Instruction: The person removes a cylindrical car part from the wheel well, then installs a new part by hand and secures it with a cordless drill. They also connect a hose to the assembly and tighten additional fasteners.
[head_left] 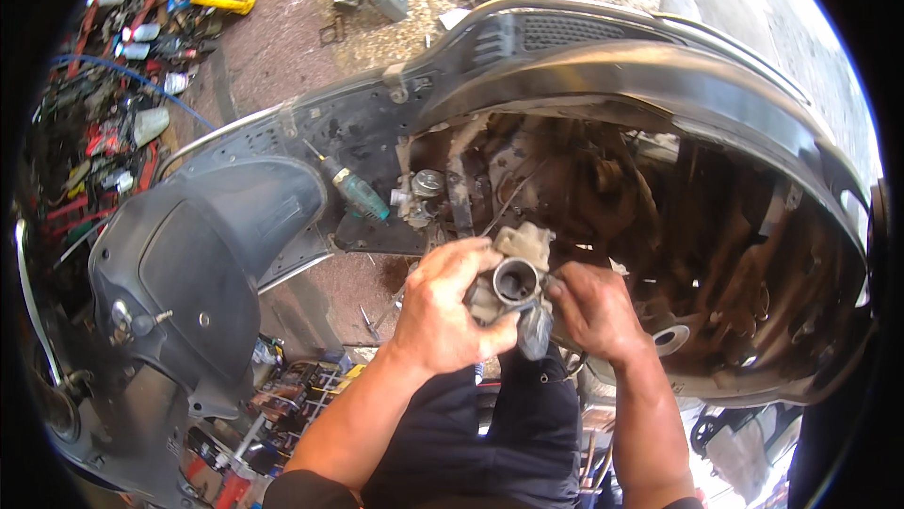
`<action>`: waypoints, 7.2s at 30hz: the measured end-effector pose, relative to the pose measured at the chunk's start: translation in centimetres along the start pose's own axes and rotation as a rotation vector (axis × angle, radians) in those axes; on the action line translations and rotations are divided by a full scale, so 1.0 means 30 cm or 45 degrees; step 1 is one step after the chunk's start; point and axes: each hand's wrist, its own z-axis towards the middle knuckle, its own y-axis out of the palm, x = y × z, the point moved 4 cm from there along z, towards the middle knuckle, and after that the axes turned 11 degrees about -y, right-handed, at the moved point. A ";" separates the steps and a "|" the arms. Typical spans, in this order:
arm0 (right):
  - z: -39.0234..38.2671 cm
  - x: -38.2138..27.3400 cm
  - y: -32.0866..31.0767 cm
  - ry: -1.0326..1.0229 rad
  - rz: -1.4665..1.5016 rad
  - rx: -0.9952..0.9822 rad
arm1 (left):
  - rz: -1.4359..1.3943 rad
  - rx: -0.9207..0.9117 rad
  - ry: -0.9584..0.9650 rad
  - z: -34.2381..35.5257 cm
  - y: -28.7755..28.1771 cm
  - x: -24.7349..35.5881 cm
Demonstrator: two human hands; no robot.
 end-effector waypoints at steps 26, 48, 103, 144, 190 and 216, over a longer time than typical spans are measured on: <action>-0.172 0.122 -0.146 0.078 0.629 0.680 | 0.560 0.051 -1.753 -0.766 -0.169 -1.496; -0.107 0.061 -0.007 0.282 0.464 0.615 | 0.333 0.001 -0.329 0.205 0.026 -0.888; -0.050 0.061 0.050 0.380 -0.090 0.813 | 0.399 0.185 0.437 0.197 0.146 0.074; -0.061 0.092 0.086 0.532 -0.160 0.815 | -0.135 -0.502 -0.183 0.368 0.199 0.071; 0.052 0.158 -0.140 0.558 0.434 0.723 | 0.371 -0.435 0.310 0.326 0.216 0.104; 0.037 0.177 -0.126 0.573 1.009 0.535 | 0.518 -0.461 0.479 0.309 0.226 0.135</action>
